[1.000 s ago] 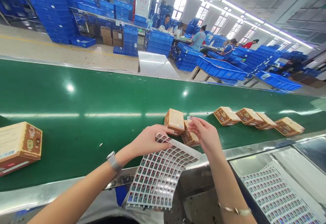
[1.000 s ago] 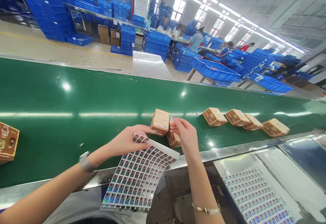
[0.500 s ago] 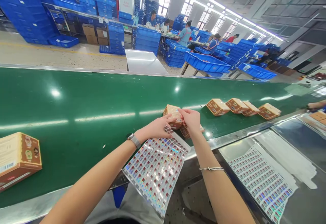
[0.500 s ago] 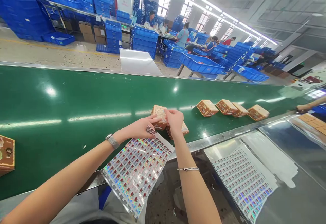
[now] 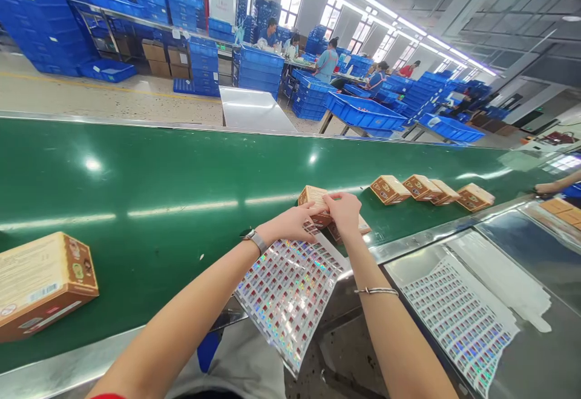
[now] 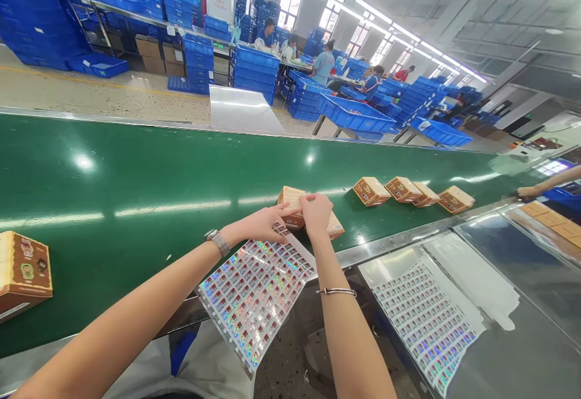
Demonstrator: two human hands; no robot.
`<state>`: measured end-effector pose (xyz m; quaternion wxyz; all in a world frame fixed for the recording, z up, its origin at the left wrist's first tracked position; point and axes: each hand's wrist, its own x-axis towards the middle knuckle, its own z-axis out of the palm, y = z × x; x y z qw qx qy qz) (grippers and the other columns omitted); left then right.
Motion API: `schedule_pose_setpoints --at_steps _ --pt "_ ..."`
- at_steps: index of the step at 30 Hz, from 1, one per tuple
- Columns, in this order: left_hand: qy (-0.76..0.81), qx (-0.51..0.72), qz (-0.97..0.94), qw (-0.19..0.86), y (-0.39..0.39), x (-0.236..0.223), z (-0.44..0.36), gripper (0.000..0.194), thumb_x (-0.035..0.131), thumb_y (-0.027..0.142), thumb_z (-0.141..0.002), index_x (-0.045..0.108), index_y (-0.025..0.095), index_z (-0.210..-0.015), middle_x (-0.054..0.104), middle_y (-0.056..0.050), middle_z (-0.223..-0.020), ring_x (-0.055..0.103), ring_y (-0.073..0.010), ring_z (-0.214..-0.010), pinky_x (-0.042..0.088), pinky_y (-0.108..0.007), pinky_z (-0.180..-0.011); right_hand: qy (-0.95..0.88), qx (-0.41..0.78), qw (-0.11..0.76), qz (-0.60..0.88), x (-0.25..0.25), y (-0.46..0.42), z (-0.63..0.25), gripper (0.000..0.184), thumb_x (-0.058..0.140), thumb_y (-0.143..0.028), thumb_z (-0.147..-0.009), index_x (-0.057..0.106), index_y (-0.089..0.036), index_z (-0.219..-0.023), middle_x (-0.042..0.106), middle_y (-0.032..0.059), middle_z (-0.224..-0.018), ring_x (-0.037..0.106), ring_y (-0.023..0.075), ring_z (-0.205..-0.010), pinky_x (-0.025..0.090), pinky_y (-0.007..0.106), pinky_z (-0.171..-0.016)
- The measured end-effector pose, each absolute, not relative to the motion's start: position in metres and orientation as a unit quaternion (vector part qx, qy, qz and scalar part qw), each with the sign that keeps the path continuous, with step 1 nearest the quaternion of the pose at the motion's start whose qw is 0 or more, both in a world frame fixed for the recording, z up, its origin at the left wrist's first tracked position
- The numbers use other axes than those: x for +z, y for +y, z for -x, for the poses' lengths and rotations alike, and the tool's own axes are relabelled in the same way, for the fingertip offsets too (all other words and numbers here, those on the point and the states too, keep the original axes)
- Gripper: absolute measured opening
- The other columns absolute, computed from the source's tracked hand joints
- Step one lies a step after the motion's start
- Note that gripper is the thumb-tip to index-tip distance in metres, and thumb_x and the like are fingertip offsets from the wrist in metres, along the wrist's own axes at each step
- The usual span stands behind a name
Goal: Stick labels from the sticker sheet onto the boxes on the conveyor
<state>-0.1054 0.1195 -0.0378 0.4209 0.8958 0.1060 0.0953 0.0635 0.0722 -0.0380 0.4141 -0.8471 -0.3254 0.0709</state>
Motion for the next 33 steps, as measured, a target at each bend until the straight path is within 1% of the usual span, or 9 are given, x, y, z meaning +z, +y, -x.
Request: schedule_pose_setpoints --at_steps 4,8,11,13,15,18,22,25,33 --pt "0.115 0.101 -0.886 0.438 0.121 -0.039 0.092 0.045 0.072 0.013 -0.068 0.073 0.023 -0.112 0.055 -0.005 -0.147 0.030 -0.0331 -0.147 0.039 -0.038 -0.109 -0.301 0.073 0.398 0.864 -0.040 0.074 -0.071 0.027 0.069 -0.026 -0.084 0.067 -0.012 -0.106 0.070 0.0074 -0.083 0.064 0.0184 -0.068 0.053 0.033 -0.068" --pt "0.151 0.137 -0.863 0.461 0.115 -0.037 0.089 0.027 0.075 0.011 -0.064 0.074 0.017 -0.091 0.063 -0.010 -0.136 0.048 -0.0333 -0.133 0.041 -0.036 -0.104 -0.286 0.087 0.402 0.866 -0.031 0.074 -0.076 0.028 0.060 -0.035 -0.096 0.059 -0.015 -0.115 0.066 0.0024 -0.088 0.061 0.0116 -0.062 0.053 0.027 -0.059" --pt "0.199 0.182 -0.826 0.494 0.102 -0.034 0.108 0.004 0.064 0.015 -0.075 0.069 0.016 -0.075 0.074 -0.005 -0.094 0.065 -0.0234 -0.095 0.048 -0.030 -0.082 -0.314 0.102 0.414 0.848 -0.015 0.066 -0.073 0.029 0.055 -0.028 -0.095 0.058 -0.012 -0.119 0.063 0.0010 -0.068 0.054 0.0135 -0.047 0.050 0.028 -0.050" --pt "0.246 0.211 -0.788 0.523 0.091 -0.032 0.130 0.021 0.057 0.024 -0.083 0.061 0.015 -0.064 0.065 -0.002 -0.067 0.061 -0.0174 -0.068 0.045 -0.026 -0.063 -0.355 0.121 0.421 0.826 -0.003 0.054 -0.061 0.029 0.053 -0.025 -0.092 0.059 -0.013 -0.117 0.063 0.0002 -0.063 0.055 0.0157 -0.046 0.050 0.030 -0.050" --pt "0.279 0.233 -0.748 0.555 0.078 -0.029 0.157 0.023 0.057 0.029 -0.083 0.055 0.016 -0.064 0.057 0.002 -0.059 0.053 -0.0133 -0.057 0.040 -0.023 -0.054 -0.424 0.150 0.421 0.788 0.004 0.037 -0.041 0.024 0.056 -0.029 -0.089 0.065 -0.018 -0.109 0.069 0.0017 -0.071 0.064 0.0179 -0.057 0.053 0.031 -0.059" --pt "0.314 0.258 -0.694 0.594 0.058 -0.023 0.197 0.022 0.054 0.032 -0.084 0.053 0.017 -0.068 0.053 0.003 -0.060 0.049 -0.0111 -0.054 0.041 -0.022 -0.053 -0.654 0.165 0.374 0.637 0.006 0.009 -0.004 0.026 0.059 -0.042 -0.089 0.070 -0.023 -0.101 0.076 0.0062 -0.094 0.071 0.0235 -0.088 0.054 0.036 -0.078" --pt "0.372 0.299 -0.620 0.623 0.035 -0.019 0.237 0.022 0.056 0.037 -0.084 0.050 0.018 -0.075 0.051 0.005 -0.063 0.047 -0.0109 -0.056 0.040 -0.022 -0.053 -0.791 0.006 0.307 0.530 0.001 -0.009 0.037 0.025 0.053 -0.041 -0.098 0.070 -0.022 -0.102 0.076 0.0057 -0.086 0.068 0.0205 -0.074 0.048 0.040 -0.081" --pt "0.396 0.313 -0.585 0.634 0.018 -0.019 0.257 0.023 0.059 0.037 -0.083 0.046 0.020 -0.075 0.043 0.008 -0.061 0.037 -0.0096 -0.055 0.033 -0.021 -0.053 -0.821 -0.018 0.304 0.483 0.000 -0.007 0.061 0.024 0.050 -0.038 -0.101 0.067 -0.022 -0.105 0.075 0.0050 -0.086 0.067 0.0195 -0.074 0.047 0.040 -0.083" --pt "0.421 0.341 -0.574 0.614 -0.016 -0.031 0.293 0.029 0.045 0.042 -0.093 0.057 0.017 -0.083 0.046 0.003 -0.069 0.038 -0.0132 -0.065 0.033 -0.025 -0.060 -0.836 0.155 0.336 0.406 -0.007 -0.004 0.100 0.015 0.051 -0.027 -0.100 0.063 -0.024 -0.108 0.074 0.0002 -0.083 0.070 0.0141 -0.069 0.055 0.023 -0.058"
